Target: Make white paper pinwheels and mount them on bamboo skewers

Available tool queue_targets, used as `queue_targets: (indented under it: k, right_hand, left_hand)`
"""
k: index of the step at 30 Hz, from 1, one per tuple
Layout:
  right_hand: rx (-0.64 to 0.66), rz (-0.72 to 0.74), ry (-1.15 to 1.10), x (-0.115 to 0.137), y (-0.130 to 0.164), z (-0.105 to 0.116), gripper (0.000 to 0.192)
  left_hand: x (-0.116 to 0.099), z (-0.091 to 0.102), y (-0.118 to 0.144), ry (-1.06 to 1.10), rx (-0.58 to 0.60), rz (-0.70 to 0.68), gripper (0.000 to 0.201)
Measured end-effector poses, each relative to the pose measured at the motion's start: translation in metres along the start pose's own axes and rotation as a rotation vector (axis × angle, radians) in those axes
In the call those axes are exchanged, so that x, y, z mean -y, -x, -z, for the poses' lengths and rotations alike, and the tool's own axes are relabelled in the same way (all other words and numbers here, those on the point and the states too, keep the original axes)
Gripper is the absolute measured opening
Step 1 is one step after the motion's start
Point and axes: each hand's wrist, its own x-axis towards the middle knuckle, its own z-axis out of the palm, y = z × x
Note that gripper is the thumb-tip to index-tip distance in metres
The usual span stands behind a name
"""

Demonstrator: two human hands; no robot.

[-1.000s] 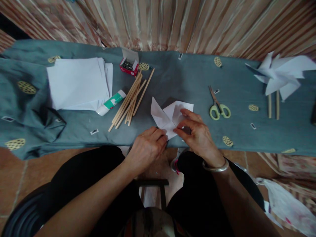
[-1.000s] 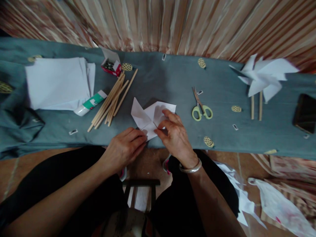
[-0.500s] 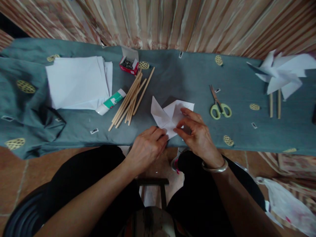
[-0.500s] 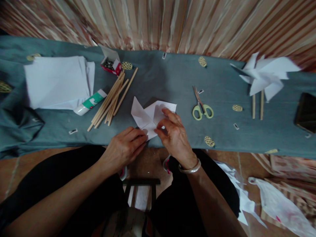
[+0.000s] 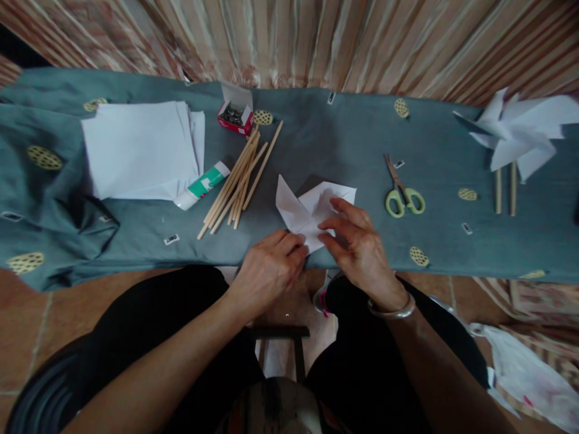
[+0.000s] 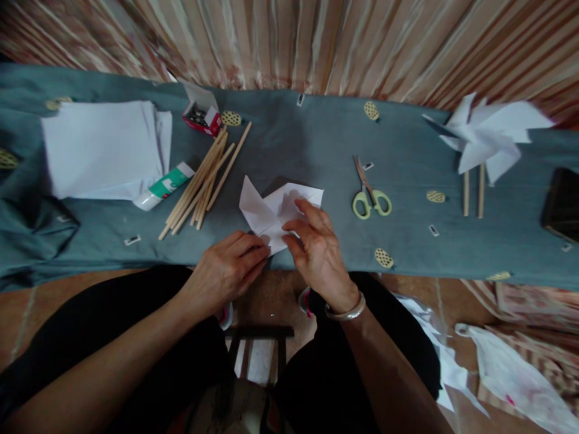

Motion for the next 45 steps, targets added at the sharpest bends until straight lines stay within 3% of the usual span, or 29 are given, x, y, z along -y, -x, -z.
queue_targets:
  k: [3, 10, 19, 27, 32, 37, 40, 45]
  right_hand:
    - [0.016, 0.024, -0.010, 0.001, 0.000, 0.000, 0.026]
    - [0.059, 0.015, -0.021, 0.006, 0.001, -0.001, 0.030]
    - [0.065, 0.099, 0.278, 0.008, 0.008, -0.013, 0.049]
    - [0.023, 0.155, 0.359, 0.007, 0.014, -0.028, 0.045]
    - [0.063, 0.163, 0.347, 0.008, 0.015, -0.024, 0.043]
    - [-0.043, 0.155, 0.145, -0.005, 0.004, -0.008, 0.047]
    - [-0.143, 0.078, 0.142, -0.020, -0.009, -0.002, 0.046]
    - [-0.082, 0.044, 0.192, -0.037, -0.031, -0.001, 0.048]
  left_hand:
    - [0.000, 0.001, 0.000, 0.002, 0.012, 0.003, 0.017]
    - [-0.001, 0.001, 0.000, 0.008, 0.012, 0.008, 0.017]
    - [0.000, 0.002, -0.002, 0.007, 0.039, 0.023, 0.014]
    - [0.000, 0.001, -0.002, -0.018, 0.008, 0.030, 0.009]
    - [0.000, -0.001, -0.001, -0.055, 0.004, 0.017, 0.009]
    - [0.000, 0.000, 0.000, -0.080, 0.001, 0.014, 0.014]
    - [0.000, 0.000, -0.001, -0.101, 0.013, 0.010, 0.016]
    - [0.002, 0.001, -0.002, -0.127, -0.006, -0.035, 0.015]
